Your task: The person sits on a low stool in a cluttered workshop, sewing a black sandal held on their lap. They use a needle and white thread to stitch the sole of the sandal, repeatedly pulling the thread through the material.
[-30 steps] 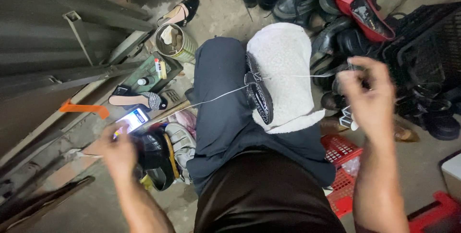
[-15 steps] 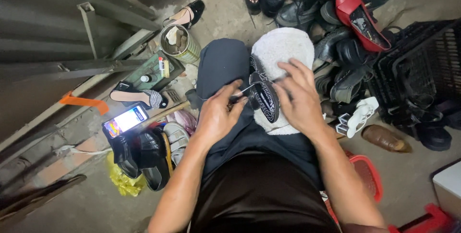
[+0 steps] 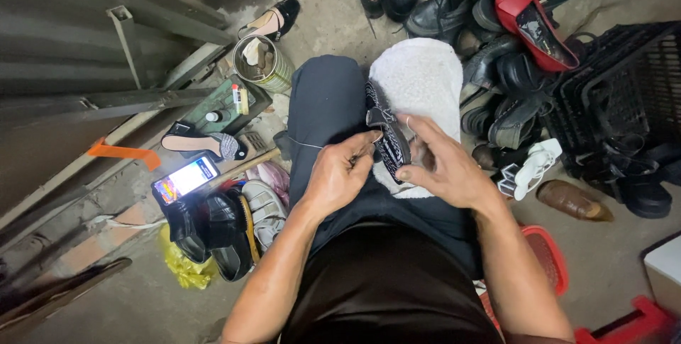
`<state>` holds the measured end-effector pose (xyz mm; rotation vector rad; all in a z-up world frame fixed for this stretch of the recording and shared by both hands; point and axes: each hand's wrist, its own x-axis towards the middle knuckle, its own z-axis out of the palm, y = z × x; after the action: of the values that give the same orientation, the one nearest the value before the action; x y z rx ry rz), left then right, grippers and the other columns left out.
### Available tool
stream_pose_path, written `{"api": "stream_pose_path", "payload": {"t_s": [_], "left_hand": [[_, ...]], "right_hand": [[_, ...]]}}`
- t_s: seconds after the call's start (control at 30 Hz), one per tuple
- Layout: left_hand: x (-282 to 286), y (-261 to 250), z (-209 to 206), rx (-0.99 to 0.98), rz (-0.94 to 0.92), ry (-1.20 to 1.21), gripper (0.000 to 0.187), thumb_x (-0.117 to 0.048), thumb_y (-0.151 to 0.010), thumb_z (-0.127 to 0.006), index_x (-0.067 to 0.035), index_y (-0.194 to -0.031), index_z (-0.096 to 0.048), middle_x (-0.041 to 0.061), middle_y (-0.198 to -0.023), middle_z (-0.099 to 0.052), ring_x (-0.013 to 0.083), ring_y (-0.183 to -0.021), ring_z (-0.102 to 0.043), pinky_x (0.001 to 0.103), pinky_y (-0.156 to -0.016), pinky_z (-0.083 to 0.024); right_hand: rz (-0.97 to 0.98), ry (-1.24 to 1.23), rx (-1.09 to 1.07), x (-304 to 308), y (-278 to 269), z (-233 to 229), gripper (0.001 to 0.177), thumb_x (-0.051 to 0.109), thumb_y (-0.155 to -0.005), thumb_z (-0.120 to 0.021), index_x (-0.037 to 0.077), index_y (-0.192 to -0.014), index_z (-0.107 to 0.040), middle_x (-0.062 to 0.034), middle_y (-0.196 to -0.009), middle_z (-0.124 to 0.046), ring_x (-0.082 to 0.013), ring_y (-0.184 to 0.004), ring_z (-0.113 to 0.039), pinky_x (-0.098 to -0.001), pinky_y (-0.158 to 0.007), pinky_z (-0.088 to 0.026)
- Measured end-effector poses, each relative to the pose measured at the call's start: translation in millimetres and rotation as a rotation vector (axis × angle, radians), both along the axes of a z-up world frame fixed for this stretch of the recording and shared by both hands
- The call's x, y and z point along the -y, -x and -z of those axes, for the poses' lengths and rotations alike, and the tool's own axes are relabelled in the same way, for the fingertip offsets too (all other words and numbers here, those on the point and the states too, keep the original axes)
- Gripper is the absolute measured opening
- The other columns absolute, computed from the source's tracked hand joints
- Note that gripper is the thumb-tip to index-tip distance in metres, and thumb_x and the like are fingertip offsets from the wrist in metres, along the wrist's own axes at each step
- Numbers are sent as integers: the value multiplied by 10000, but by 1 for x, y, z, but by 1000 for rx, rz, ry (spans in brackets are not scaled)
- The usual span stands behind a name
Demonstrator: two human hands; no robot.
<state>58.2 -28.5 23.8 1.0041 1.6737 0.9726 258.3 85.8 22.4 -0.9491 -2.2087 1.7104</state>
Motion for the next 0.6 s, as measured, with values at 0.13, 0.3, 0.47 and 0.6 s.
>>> {"api": "stream_pose_path", "payload": {"t_s": [0.13, 0.3, 0.47, 0.6], "left_hand": [[-4, -2, -5, 15, 14, -34, 318, -59, -913, -593, -31, -1193, -741, 158, -886, -787, 377, -944, -750, 464, -752, -596], [-9, -6, -5, -1, 13, -56, 341, -39, -890, -585, -23, -1195, -737, 146, -832, -778, 367, -902, -758, 459, -723, -592], [-9, -10, 8, -2, 14, -72, 352, -26, -890, -582, -26, -1209, -731, 145, -835, -773, 358, -902, -758, 451, -733, -599], [-12, -11, 9, 4, 10, -82, 356, -21, -892, -576, -14, -1212, -730, 159, -852, -777, 358, -926, -756, 463, -755, -599]], "right_hand": [[-29, 23, 156, -6, 3, -18, 901, 492, -843, -753, -94, -1451, -439, -236, -818, -658, -338, -571, -587, -457, -516, -455], [36, 3, 113, 1, -13, 2, 608, 480, -819, -799, 51, -1224, -654, -43, -581, -521, -204, -526, -522, -363, -521, -442], [77, 0, 49, 5, -15, 7, 520, 453, -836, -808, 58, -1144, -669, -2, -590, -441, -161, -525, -467, -326, -531, -440], [119, -1, 27, 10, -14, 7, 480, 412, -847, -818, 47, -1126, -677, -5, -591, -427, -157, -528, -467, -331, -548, -457]]}}
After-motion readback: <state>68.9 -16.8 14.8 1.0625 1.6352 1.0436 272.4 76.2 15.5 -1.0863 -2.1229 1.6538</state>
